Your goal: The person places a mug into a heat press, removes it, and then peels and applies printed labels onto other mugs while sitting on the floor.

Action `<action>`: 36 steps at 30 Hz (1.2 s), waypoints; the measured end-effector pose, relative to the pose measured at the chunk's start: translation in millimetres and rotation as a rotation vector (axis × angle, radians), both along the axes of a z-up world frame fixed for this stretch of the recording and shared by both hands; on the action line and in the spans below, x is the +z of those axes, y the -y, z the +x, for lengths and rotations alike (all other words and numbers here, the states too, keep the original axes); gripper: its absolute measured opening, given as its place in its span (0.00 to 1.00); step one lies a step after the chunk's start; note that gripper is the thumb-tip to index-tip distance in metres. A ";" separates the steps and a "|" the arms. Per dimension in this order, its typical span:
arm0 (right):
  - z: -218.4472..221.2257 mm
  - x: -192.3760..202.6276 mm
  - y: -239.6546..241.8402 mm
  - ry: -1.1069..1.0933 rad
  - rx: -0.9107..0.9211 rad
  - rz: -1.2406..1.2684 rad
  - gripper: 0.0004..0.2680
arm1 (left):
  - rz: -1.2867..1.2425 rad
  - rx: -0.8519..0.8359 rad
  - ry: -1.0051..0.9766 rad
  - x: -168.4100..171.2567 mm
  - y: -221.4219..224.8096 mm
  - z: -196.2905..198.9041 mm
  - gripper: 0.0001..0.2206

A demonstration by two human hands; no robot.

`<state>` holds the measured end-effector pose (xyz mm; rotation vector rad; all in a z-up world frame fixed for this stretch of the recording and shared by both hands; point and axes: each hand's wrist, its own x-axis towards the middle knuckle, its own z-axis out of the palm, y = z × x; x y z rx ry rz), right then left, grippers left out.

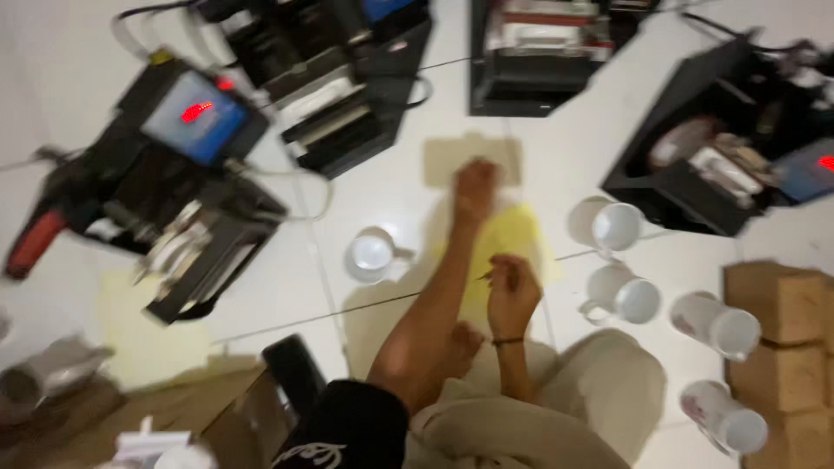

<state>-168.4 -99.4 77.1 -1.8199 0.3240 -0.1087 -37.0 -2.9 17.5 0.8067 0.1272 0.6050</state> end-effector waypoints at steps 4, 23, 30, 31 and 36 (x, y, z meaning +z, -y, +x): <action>-52.2 -9.4 -27.1 -0.229 0.243 -0.146 0.10 | 0.897 -0.270 -0.363 80.6 -7.9 -66.2 0.05; -28.5 -43.3 -91.0 -0.054 0.739 -0.130 0.08 | 0.819 0.578 -0.691 141.8 -228.0 -233.6 0.16; -31.6 -50.7 -102.1 0.106 0.572 -0.206 0.08 | 0.925 0.690 -0.721 125.6 -248.6 -261.1 0.23; -28.6 -44.7 -103.5 0.102 0.558 -0.159 0.08 | 0.925 0.699 -0.740 119.7 -242.2 -258.2 0.20; -6.5 -56.9 -84.6 0.120 0.399 -0.086 0.05 | 0.946 0.496 -0.727 87.7 -196.8 -231.8 0.16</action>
